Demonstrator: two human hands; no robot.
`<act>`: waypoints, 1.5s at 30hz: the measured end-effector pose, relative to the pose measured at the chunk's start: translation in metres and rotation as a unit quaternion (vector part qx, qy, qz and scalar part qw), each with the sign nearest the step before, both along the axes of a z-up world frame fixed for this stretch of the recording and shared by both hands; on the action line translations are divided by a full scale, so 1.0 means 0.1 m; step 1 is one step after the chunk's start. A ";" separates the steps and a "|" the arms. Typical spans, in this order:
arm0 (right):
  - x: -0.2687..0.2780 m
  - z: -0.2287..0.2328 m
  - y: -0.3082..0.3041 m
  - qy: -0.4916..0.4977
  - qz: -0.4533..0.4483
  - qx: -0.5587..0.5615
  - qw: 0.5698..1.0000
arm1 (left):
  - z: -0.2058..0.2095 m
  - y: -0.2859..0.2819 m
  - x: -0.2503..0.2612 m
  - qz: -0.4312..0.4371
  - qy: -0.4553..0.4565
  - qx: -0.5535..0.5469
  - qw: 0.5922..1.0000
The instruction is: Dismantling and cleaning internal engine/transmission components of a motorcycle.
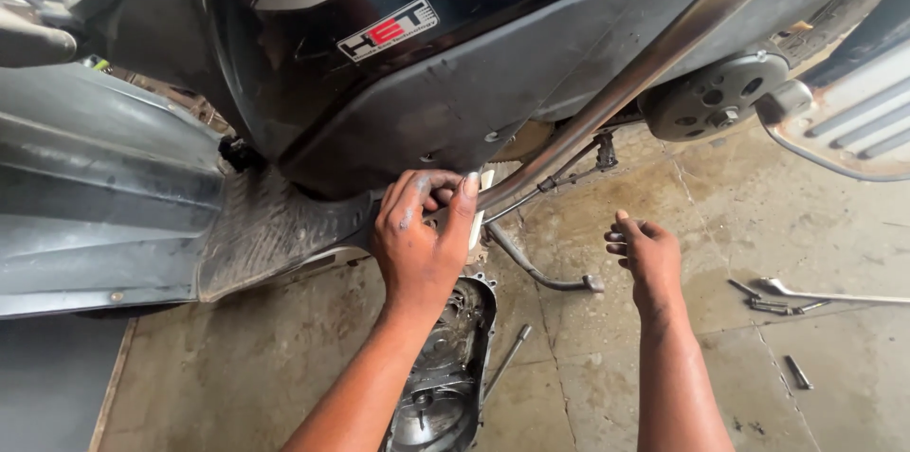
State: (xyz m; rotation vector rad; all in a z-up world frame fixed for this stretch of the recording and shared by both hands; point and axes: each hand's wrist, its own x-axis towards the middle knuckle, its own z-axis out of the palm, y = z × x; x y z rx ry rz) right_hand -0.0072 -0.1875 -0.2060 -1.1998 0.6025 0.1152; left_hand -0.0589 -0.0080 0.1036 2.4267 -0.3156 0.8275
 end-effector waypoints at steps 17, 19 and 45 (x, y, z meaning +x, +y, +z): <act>0.08 -0.01 -0.15 0.013 -0.009 0.019 1.000 | 0.09 -0.14 0.06 -0.008 0.008 -0.007 1.000; 0.10 -0.01 -0.18 0.011 -0.012 0.020 1.000 | 0.08 -0.15 0.07 -0.007 0.011 -0.009 1.000; 0.08 0.06 -0.27 0.016 -0.020 0.022 0.999 | 0.13 -0.18 0.05 0.010 0.023 -0.003 1.000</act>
